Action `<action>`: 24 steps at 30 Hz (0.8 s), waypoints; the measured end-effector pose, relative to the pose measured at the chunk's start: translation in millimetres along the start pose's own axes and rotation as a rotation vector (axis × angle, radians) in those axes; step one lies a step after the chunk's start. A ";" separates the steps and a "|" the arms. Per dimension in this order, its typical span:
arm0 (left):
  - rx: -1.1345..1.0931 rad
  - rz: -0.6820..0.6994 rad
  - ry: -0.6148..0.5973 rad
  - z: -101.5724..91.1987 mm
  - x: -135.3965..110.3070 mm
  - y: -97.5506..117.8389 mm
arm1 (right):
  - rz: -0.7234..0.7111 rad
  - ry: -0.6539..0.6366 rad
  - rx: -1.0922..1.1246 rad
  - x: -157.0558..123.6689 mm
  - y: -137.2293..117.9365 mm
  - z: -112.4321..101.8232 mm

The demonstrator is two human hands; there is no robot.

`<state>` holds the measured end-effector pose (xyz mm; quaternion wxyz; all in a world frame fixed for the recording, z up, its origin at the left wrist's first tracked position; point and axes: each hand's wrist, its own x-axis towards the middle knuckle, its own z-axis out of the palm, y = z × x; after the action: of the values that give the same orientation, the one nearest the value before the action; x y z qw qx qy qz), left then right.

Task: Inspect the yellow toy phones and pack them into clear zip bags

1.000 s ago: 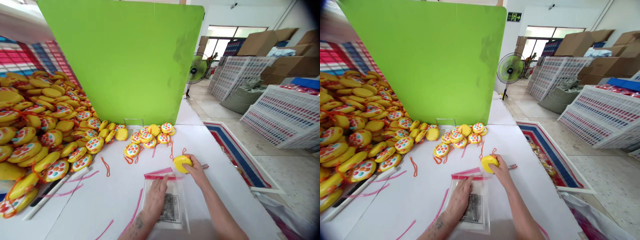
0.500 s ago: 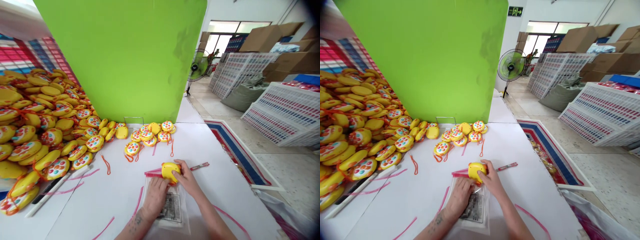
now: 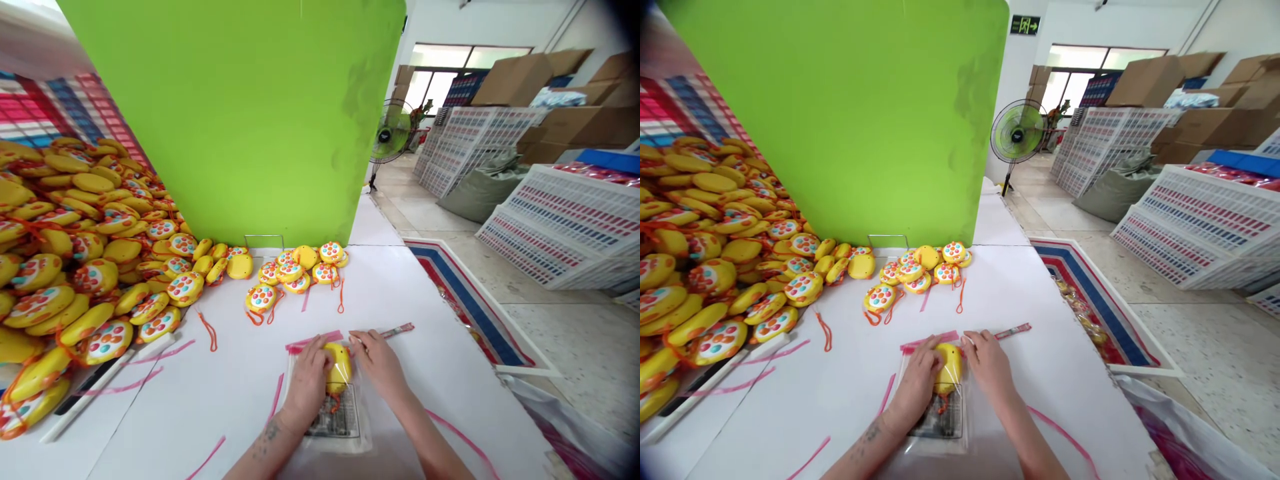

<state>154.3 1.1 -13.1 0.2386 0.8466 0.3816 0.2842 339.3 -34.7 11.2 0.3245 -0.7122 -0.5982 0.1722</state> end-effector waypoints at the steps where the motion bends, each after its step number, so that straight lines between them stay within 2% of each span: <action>1: -0.038 -0.025 -0.034 -2.1 2.6 1.2 | 0.055 -0.010 -0.020 -2.7 2.0 -0.6; 3: -0.103 -0.059 -0.088 -7.4 6.9 3.6 | 0.127 -0.079 0.000 -8.1 4.2 0.1; 6: -0.151 -0.060 -0.136 -14.8 11.1 6.9 | 0.131 -0.135 0.080 -14.1 3.6 6.7; 10: -0.119 -0.087 -0.183 -21.8 12.2 14.5 | 0.100 -0.040 0.110 -20.6 -4.8 18.6; 15: -0.104 -0.136 -0.227 -32.3 8.2 26.5 | 0.133 0.110 0.373 -30.7 -20.4 22.5; 18: -0.129 -0.138 -0.102 -38.5 3.5 22.4 | 0.166 0.107 0.541 -35.3 -26.1 22.1; 21: -0.292 -0.280 0.068 -40.9 -2.7 9.1 | 0.163 0.125 0.630 -39.2 -28.5 21.8; 24: -0.618 -0.520 -0.011 -39.7 -7.4 -2.2 | 0.148 0.154 0.655 -41.3 -29.1 20.9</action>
<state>122.8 4.1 12.1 0.5478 0.6117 0.4785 0.3110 295.2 -67.0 9.5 0.5667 -0.6225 -0.4318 0.3240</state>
